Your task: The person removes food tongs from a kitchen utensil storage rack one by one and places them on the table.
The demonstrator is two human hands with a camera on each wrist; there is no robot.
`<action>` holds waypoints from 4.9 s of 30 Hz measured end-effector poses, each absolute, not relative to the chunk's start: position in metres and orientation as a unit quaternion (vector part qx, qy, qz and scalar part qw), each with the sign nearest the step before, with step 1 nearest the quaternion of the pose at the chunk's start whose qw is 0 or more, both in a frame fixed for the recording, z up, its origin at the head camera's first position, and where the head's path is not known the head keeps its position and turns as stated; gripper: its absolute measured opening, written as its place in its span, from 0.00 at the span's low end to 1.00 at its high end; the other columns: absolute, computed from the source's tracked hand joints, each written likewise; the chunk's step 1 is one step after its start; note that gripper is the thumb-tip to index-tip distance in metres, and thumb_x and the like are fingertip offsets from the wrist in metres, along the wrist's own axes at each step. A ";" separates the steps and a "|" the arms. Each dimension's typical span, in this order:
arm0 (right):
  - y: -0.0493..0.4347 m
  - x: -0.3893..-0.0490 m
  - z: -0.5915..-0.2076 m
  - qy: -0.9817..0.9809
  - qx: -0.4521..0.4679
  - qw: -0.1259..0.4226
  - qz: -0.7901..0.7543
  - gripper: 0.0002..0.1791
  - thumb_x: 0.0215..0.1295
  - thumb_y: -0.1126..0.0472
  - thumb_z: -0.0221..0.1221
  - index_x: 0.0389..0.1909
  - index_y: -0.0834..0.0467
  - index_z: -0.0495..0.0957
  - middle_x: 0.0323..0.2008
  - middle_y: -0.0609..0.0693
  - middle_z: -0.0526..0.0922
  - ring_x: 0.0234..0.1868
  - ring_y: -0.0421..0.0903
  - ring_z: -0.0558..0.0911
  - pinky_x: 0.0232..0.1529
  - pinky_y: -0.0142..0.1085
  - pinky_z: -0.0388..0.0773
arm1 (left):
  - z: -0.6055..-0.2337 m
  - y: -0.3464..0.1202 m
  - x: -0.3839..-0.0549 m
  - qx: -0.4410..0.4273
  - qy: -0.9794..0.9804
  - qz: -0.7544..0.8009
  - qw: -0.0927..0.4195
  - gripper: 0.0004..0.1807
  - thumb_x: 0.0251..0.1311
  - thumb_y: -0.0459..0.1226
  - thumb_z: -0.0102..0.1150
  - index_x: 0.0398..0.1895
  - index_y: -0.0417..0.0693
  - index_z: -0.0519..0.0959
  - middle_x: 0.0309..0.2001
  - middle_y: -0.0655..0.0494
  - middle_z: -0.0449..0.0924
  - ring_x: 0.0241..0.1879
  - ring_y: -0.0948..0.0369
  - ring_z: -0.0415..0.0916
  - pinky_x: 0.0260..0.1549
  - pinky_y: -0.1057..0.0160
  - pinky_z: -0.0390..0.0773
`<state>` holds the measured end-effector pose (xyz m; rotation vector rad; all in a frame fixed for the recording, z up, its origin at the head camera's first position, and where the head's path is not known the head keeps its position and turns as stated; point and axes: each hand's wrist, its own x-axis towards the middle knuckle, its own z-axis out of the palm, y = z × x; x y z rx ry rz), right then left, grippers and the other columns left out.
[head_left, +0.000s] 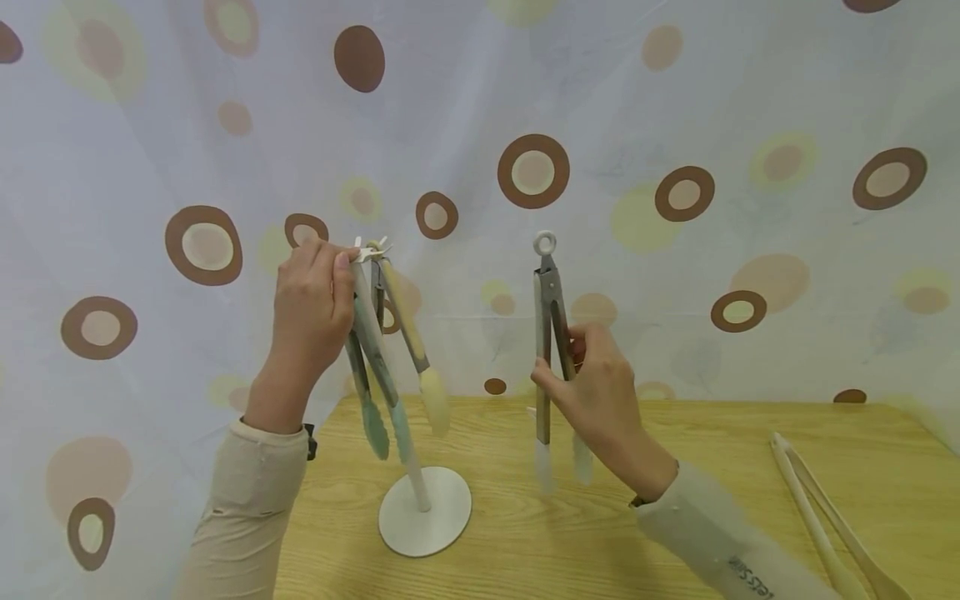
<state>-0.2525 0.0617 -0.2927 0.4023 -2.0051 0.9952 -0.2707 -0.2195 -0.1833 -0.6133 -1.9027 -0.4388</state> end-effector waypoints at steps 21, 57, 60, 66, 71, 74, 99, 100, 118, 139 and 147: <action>0.110 -0.245 -0.291 -0.821 0.116 0.418 0.370 0.19 0.52 0.64 0.66 0.41 0.70 0.72 0.29 0.58 0.75 0.27 0.51 0.75 0.28 0.42 0.71 | -0.183 -0.219 -0.270 -0.257 -0.793 -0.175 0.523 0.17 0.70 0.33 0.39 0.40 0.29 0.78 0.34 0.38 0.71 0.35 0.42 0.68 0.40 0.42 0.66; 0.187 -0.242 -0.299 -0.903 0.064 0.290 0.309 0.32 0.60 0.54 0.62 0.56 0.72 0.65 0.25 0.57 0.78 0.22 0.48 0.74 0.23 0.38 0.67 | -0.182 -0.218 -0.270 -0.256 -0.795 -0.176 0.520 0.18 0.70 0.33 0.37 0.40 0.30 0.78 0.34 0.38 0.71 0.35 0.43 0.68 0.41 0.42 0.65; 0.192 -0.242 -0.299 -0.909 0.062 0.273 0.310 0.32 0.60 0.54 0.62 0.56 0.72 0.65 0.25 0.57 0.78 0.20 0.46 0.74 0.22 0.38 0.67 | -0.182 -0.218 -0.269 -0.254 -0.798 -0.177 0.517 0.18 0.70 0.32 0.37 0.41 0.30 0.78 0.35 0.38 0.71 0.35 0.43 0.67 0.41 0.42 0.65; 0.201 -0.244 -0.302 -0.918 0.062 0.246 0.305 0.34 0.61 0.52 0.62 0.57 0.72 0.64 0.25 0.58 0.80 0.20 0.46 0.76 0.20 0.38 0.68 | -0.182 -0.218 -0.269 -0.253 -0.799 -0.177 0.516 0.17 0.70 0.32 0.37 0.41 0.30 0.78 0.35 0.38 0.72 0.35 0.43 0.68 0.41 0.42 0.65; 0.210 -0.245 -0.305 -0.925 0.058 0.224 0.301 0.34 0.61 0.51 0.62 0.55 0.73 0.63 0.27 0.60 0.80 0.21 0.46 0.77 0.19 0.38 0.70 | -0.182 -0.218 -0.268 -0.253 -0.800 -0.176 0.515 0.17 0.70 0.32 0.38 0.41 0.30 0.78 0.35 0.38 0.72 0.36 0.43 0.68 0.41 0.43 0.65; 0.214 -0.244 -0.307 -0.928 0.058 0.213 0.301 0.33 0.62 0.51 0.62 0.53 0.73 0.63 0.27 0.60 0.80 0.21 0.46 0.77 0.19 0.38 0.70 | -0.182 -0.218 -0.268 -0.252 -0.801 -0.177 0.514 0.17 0.70 0.32 0.38 0.41 0.30 0.78 0.35 0.38 0.72 0.35 0.43 0.68 0.41 0.42 0.65; 0.244 -0.244 -0.323 -0.962 0.055 0.113 0.242 0.37 0.65 0.49 0.57 0.53 0.80 0.60 0.23 0.58 0.75 0.18 0.46 0.73 0.19 0.40 0.68 | -0.181 -0.218 -0.269 -0.256 -0.797 -0.175 0.517 0.17 0.69 0.32 0.37 0.40 0.30 0.78 0.34 0.38 0.71 0.35 0.43 0.67 0.41 0.42 0.65; 0.245 -0.244 -0.324 -0.963 0.056 0.110 0.239 0.37 0.65 0.49 0.57 0.53 0.80 0.60 0.23 0.58 0.75 0.18 0.46 0.73 0.19 0.40 0.68 | -0.181 -0.218 -0.269 -0.256 -0.798 -0.176 0.517 0.17 0.69 0.32 0.37 0.40 0.30 0.78 0.34 0.38 0.71 0.35 0.43 0.67 0.41 0.42 0.65; 0.250 -0.247 -0.342 -0.970 0.072 0.086 0.216 0.30 0.63 0.50 0.58 0.42 0.75 0.62 0.18 0.51 0.66 0.16 0.45 0.65 0.18 0.37 0.60 | -0.182 -0.220 -0.270 -0.257 -0.797 -0.173 0.518 0.17 0.70 0.32 0.38 0.41 0.30 0.78 0.35 0.39 0.71 0.35 0.43 0.67 0.40 0.42 0.65; 0.254 -0.253 -0.358 -0.968 0.070 0.052 0.234 0.26 0.62 0.51 0.59 0.38 0.72 0.63 0.18 0.52 0.65 0.16 0.44 0.65 0.17 0.37 0.61 | -0.182 -0.220 -0.270 -0.259 -0.798 -0.167 0.517 0.18 0.69 0.32 0.38 0.41 0.30 0.79 0.34 0.38 0.71 0.35 0.43 0.67 0.41 0.42 0.66; 0.255 -0.259 -0.359 -0.970 0.065 0.048 0.230 0.26 0.62 0.52 0.58 0.39 0.74 0.63 0.19 0.52 0.65 0.17 0.45 0.65 0.18 0.37 0.61 | -0.182 -0.220 -0.270 -0.260 -0.795 -0.171 0.521 0.18 0.69 0.32 0.38 0.41 0.30 0.79 0.34 0.39 0.71 0.35 0.43 0.68 0.40 0.42 0.66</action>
